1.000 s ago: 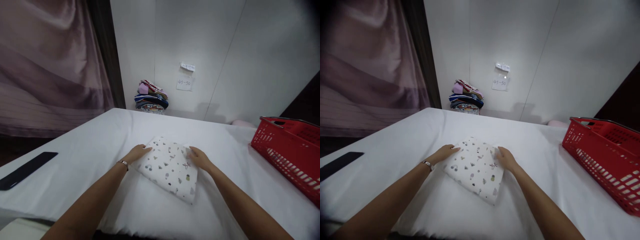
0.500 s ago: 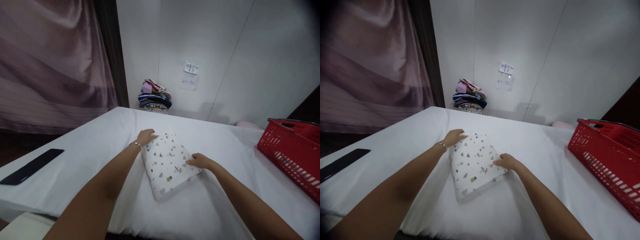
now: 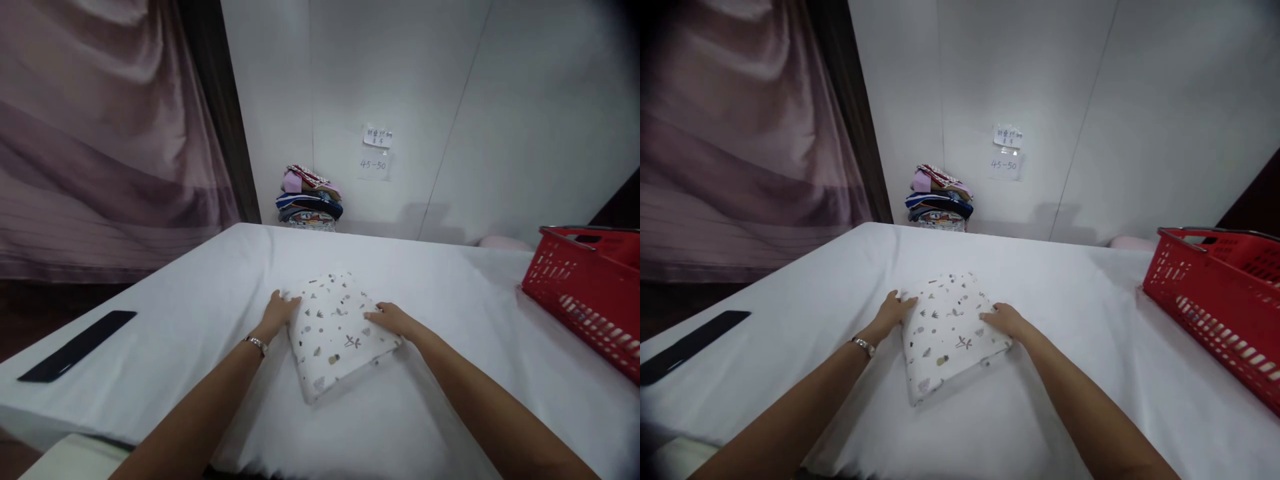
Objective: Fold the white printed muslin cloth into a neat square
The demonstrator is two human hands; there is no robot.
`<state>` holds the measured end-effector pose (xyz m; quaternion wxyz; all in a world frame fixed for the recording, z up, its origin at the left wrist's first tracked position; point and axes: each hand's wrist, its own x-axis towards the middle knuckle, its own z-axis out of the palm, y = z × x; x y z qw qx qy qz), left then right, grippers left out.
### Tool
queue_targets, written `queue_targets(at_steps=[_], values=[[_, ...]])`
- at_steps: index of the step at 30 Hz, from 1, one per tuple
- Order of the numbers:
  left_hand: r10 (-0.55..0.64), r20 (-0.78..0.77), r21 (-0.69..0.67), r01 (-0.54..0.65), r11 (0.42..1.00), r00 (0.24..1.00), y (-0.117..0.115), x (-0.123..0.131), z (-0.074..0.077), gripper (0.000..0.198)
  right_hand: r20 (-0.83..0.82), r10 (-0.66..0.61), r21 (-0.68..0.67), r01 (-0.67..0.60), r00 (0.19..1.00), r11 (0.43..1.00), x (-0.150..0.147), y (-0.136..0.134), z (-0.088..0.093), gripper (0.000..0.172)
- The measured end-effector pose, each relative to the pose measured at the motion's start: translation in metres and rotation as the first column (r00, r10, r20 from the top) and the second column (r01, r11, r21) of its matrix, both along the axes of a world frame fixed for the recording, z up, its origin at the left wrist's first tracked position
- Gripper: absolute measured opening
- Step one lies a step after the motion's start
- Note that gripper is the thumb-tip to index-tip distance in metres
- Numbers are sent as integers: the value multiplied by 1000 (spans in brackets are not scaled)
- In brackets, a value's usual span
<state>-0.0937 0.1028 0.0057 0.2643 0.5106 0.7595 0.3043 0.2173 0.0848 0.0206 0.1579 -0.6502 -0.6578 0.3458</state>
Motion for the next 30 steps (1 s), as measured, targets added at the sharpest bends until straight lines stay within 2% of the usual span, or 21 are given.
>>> queue_targets(at_steps=[3, 6, 8, 11, 13, 15, 18, 21, 23, 26, 30], values=[[-14, 47, 0, 14, 1000, 999, 3, 7, 3, 73, -89, -36, -78, 29, 995, 997, 0, -1, 3, 48], [-39, 23, 63, 37, 997, 999, 20, 11, 12, 68, -207, -70, -113, 47, 976, 992, -1, -9, 3, 43], [-51, -83, 107, 59, 992, 995, 35, 11, 19, 66, -336, -84, -159, 31, 938, 987, -7, -19, -1, 48], [-66, -303, 87, 97, 991, 951, 48, 9, 26, 59, -512, -77, -190, -26, 855, 981, -17, -35, -11, 57], [-74, -367, 70, 106, 992, 927, 48, 10, 26, 54, -574, -79, -167, -22, 815, 986, -21, -42, -18, 59], [-85, -439, 138, 160, 977, 895, 41, 18, 26, 45, -614, -127, -175, 23, 779, 984, -22, -44, -23, 62], [-198, -523, 195, 343, 919, 829, 24, 45, 30, 32, -643, -214, -238, 75, 735, 969, -23, -38, -28, 63], [-402, -440, 55, 470, 881, 803, 10, 84, 36, 26, -626, -223, -229, 97, 747, 969, -26, -30, -31, 51], [-466, -383, -21, 497, 867, 797, 7, 109, 38, 30, -630, -201, -203, 91, 750, 975, -29, -29, -33, 43], [-486, -367, -109, 482, 869, 793, 12, 136, 36, 37, -668, -178, -177, 78, 722, 981, -30, -31, -36, 37], [-482, -380, -174, 451, 875, 789, 24, 149, 31, 30, -716, -163, -150, 79, 678, 986, -28, -35, -41, 37]])
